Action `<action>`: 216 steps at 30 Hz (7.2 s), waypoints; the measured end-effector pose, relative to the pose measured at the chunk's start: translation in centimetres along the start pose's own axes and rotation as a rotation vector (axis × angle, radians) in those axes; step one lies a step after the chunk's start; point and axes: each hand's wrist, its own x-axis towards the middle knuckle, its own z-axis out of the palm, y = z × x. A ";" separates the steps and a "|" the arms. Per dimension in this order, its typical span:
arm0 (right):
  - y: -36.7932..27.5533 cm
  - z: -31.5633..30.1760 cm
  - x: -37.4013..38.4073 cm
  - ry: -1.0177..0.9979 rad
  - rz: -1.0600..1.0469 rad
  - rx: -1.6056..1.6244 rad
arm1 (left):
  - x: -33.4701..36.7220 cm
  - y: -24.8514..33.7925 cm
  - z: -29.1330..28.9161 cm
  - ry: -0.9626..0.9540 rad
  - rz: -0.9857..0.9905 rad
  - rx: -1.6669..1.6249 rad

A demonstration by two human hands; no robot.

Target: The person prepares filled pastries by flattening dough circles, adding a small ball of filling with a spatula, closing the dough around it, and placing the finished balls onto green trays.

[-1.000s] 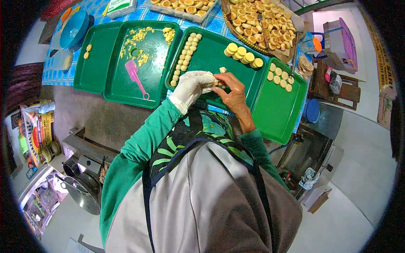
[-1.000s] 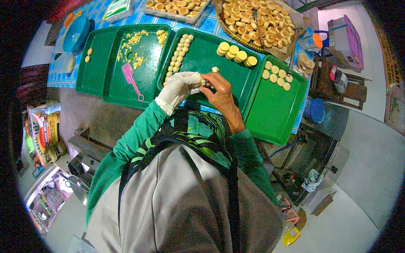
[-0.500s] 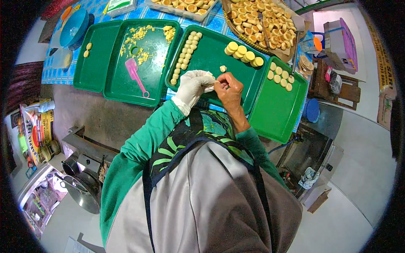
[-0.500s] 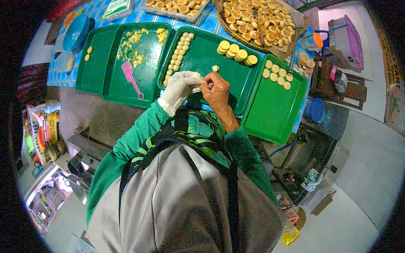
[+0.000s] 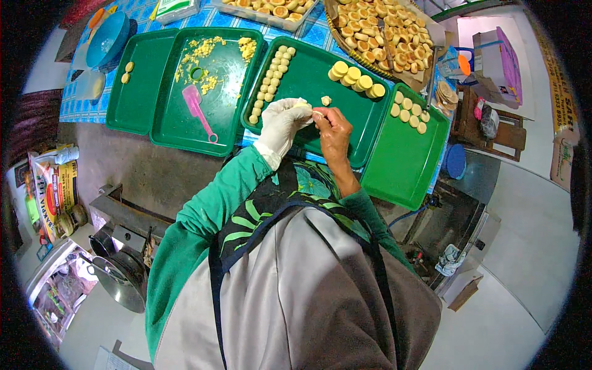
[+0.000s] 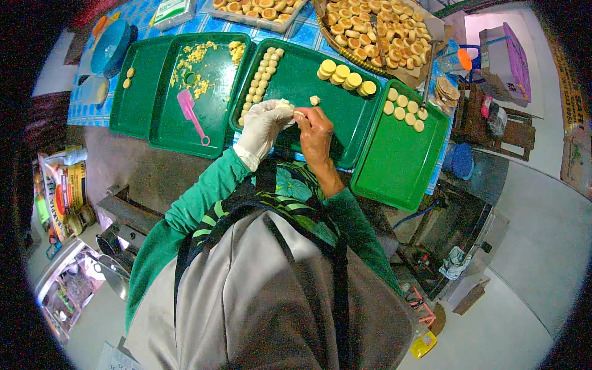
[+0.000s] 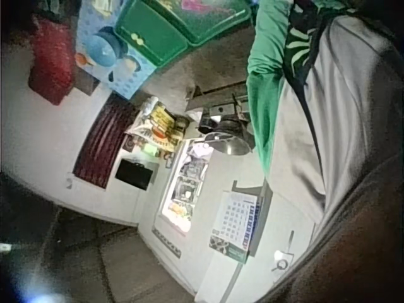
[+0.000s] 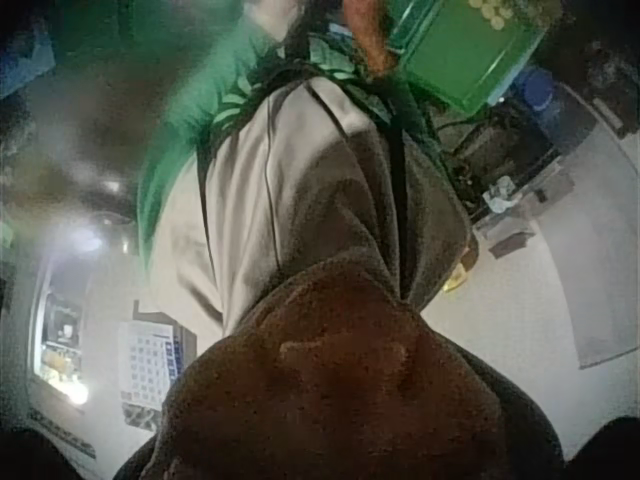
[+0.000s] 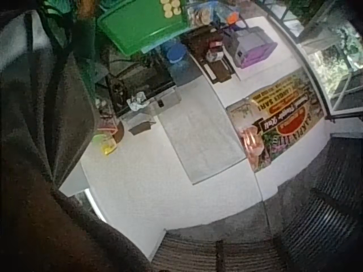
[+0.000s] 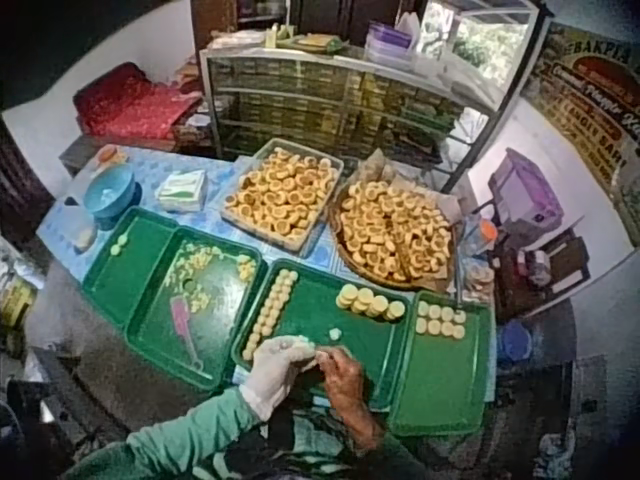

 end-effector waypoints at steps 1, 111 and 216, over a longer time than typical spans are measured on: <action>-0.1 0.2 0.0 0.001 -0.001 -0.002 | 0.0 -0.2 -0.1 0.000 0.040 0.003; -3.0 1.6 -0.5 0.050 -0.453 -0.158 | -1.0 2.2 2.1 -0.044 0.072 -0.124; 0.2 -3.2 4.3 -0.215 0.027 0.421 | 0.3 0.2 3.2 -0.136 -0.200 0.301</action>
